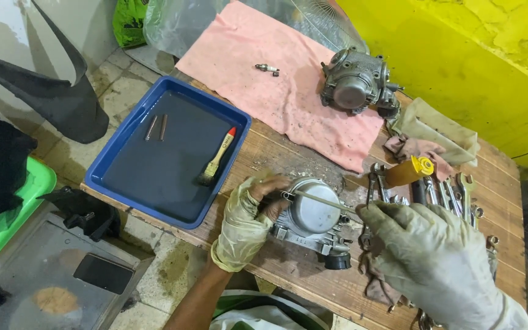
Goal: Disassembling and inspecting a motorcycle engine cylinder head using a screwdriver and wrenches.
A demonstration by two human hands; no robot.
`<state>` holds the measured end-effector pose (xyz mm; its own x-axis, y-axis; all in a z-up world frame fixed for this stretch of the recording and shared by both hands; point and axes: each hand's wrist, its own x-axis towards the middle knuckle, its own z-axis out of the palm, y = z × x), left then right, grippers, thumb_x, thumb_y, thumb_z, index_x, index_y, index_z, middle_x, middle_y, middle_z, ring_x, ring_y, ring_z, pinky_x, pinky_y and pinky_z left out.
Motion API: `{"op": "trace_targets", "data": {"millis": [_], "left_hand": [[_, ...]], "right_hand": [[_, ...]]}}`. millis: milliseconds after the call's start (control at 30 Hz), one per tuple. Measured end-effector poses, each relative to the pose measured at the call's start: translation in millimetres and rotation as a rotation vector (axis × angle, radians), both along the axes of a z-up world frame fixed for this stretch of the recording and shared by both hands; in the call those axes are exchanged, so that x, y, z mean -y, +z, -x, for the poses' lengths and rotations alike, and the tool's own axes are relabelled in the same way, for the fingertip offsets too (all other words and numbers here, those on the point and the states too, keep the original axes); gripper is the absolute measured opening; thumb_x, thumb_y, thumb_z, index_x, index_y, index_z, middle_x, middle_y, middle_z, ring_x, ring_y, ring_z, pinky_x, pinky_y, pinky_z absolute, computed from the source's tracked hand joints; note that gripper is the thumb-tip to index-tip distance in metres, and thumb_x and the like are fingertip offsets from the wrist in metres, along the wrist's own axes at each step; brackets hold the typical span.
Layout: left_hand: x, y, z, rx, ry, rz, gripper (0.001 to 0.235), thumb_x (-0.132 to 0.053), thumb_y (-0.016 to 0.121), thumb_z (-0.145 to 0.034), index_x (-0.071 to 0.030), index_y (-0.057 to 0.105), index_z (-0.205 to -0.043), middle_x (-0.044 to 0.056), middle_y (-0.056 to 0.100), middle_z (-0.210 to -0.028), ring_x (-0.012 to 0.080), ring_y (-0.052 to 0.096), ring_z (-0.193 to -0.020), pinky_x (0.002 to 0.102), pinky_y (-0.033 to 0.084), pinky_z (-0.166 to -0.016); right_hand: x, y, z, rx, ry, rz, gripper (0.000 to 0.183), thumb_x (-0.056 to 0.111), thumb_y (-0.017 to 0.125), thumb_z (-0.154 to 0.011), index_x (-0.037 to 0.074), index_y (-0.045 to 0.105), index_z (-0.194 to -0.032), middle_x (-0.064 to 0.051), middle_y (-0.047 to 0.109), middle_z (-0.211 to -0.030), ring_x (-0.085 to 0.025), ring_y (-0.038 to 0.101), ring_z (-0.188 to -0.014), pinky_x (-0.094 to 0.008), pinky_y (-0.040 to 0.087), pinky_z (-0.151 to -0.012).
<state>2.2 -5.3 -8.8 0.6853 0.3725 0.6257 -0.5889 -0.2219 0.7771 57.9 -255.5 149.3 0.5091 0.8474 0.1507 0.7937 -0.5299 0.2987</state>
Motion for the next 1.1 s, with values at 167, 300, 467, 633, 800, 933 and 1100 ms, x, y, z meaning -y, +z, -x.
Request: {"op": "trace_targets", "data": {"millis": [167,300,467,633,800,933,1100], "left_hand": [[1.6,15.7,10.3,-0.211,-0.109,0.181,0.029,-0.02,0.067,-0.098,-0.008,0.06,-0.124,0.008,0.071,-0.123,0.026,0.066,-0.125,0.041,0.049,-0.115],[4.8,12.4,13.0,-0.228,-0.149,0.257,0.025,-0.02,0.061,-0.101,-0.009,0.062,-0.123,0.009,0.071,-0.125,0.0268,0.068,-0.124,0.04,0.056,-0.11],[17.4,-3.7,4.5,-0.068,0.035,0.445,0.021,0.002,0.064,-0.098,-0.001,0.067,-0.119,0.019,0.076,-0.117,0.0299,0.069,-0.119,0.044,0.056,-0.099],[16.0,-7.3,5.1,-0.022,0.012,0.485,0.015,-0.002,0.064,-0.099,0.003,0.069,-0.113,0.022,0.075,-0.113,0.0344,0.07,-0.116,0.048,0.054,-0.101],[15.5,-6.0,6.2,-0.052,0.022,0.498,0.015,-0.006,0.067,-0.099,0.002,0.072,-0.11,0.021,0.076,-0.11,0.0327,0.072,-0.114,0.047,0.055,-0.101],[16.5,-8.4,6.7,-0.047,0.029,0.527,0.016,-0.01,0.067,-0.099,0.002,0.073,-0.108,0.02,0.077,-0.107,0.0321,0.073,-0.11,0.047,0.055,-0.098],[16.0,-0.4,7.2,-0.02,0.045,0.523,0.013,-0.007,0.068,-0.098,0.002,0.073,-0.106,0.021,0.076,-0.105,0.033,0.073,-0.107,0.047,0.056,-0.096]], "right_hand": [[-29.7,-2.2,9.3,-0.503,-0.106,-0.468,0.044,0.005,0.066,-0.082,0.005,0.067,-0.126,-0.006,0.08,-0.098,-0.011,0.078,-0.071,-0.023,0.069,-0.067],[-73.6,-16.3,5.1,-0.807,-0.058,-0.58,0.034,0.005,0.076,-0.081,0.002,0.073,-0.115,-0.007,0.083,-0.085,-0.005,0.068,-0.044,-0.014,0.062,-0.036],[-92.2,-63.3,-12.7,-0.585,-0.025,-0.54,0.035,0.021,0.076,-0.072,0.023,0.081,-0.107,-0.006,0.078,-0.076,-0.029,0.078,-0.076,-0.04,0.061,-0.065],[-95.9,-65.0,-16.6,-0.435,-0.042,-0.403,0.035,0.028,0.075,-0.07,0.027,0.078,-0.104,-0.003,0.075,-0.073,-0.031,0.076,-0.071,-0.043,0.06,-0.064],[-96.1,-68.2,-17.0,-0.447,0.012,-0.458,0.024,0.032,0.078,-0.072,0.024,0.078,-0.095,-0.002,0.073,-0.068,-0.031,0.075,-0.069,-0.038,0.059,-0.058],[-101.0,-65.6,-17.3,-0.385,0.086,-0.451,0.026,0.025,0.076,-0.075,0.019,0.076,-0.1,-0.006,0.072,-0.073,-0.029,0.074,-0.067,-0.04,0.058,-0.061],[-104.3,-60.1,-17.0,-0.368,0.054,-0.435,0.023,0.038,0.078,-0.078,0.026,0.075,-0.097,0.002,0.069,-0.067,-0.026,0.074,-0.066,-0.035,0.058,-0.059]]}}
